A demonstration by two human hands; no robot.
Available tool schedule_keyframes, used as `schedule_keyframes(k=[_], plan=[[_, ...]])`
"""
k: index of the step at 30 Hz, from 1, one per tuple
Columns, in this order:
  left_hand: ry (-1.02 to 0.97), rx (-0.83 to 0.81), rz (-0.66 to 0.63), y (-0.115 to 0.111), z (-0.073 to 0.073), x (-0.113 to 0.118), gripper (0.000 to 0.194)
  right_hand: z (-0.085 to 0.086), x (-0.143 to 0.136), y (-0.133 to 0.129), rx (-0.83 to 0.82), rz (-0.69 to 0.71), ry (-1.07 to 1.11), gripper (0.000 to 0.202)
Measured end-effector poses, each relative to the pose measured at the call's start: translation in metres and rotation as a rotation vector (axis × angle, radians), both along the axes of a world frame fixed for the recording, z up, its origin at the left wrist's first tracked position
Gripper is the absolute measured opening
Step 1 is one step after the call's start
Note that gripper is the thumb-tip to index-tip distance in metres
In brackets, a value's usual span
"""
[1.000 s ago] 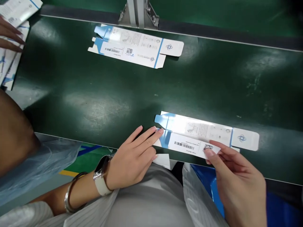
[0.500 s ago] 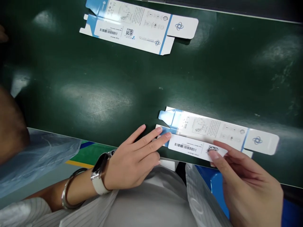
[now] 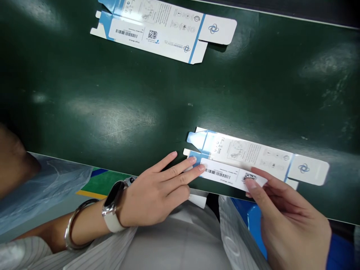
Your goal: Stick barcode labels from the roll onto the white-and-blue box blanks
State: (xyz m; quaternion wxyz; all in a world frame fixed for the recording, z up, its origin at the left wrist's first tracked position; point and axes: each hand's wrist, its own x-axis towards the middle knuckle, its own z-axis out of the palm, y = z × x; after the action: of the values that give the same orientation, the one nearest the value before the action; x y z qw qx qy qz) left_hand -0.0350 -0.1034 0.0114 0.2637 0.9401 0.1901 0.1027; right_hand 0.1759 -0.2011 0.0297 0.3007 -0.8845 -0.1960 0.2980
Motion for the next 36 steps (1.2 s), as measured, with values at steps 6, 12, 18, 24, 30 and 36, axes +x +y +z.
schedule_keyframes(k=[6, 12, 18, 24, 30, 36], plan=[[0.009, 0.004, -0.010, 0.000, -0.002, 0.000, 0.016, 0.002, 0.001, 0.001, -0.027, 0.028, -0.025, 0.038], [0.024, 0.008, -0.007, -0.001, -0.002, 0.000, 0.017, 0.002, 0.000, 0.002, -0.063, 0.073, -0.061, 0.037], [0.076, -0.001, -0.005, -0.003, 0.000, 0.000, 0.018, 0.008, -0.008, 0.011, -0.050, 0.099, -0.131, 0.033], [0.115, -0.009, -0.006, -0.003, 0.001, -0.001, 0.020, 0.002, -0.013, 0.013, 0.039, 0.139, -0.258, 0.035], [0.129, 0.016, 0.008, -0.004, -0.001, 0.001, 0.022, -0.001, -0.014, 0.016, 0.109, 0.089, -0.217, 0.042], [0.133, 0.037, 0.004, -0.004, -0.001, 0.001, 0.024, -0.006, -0.008, 0.019, 0.147, 0.161, -0.150, 0.044]])
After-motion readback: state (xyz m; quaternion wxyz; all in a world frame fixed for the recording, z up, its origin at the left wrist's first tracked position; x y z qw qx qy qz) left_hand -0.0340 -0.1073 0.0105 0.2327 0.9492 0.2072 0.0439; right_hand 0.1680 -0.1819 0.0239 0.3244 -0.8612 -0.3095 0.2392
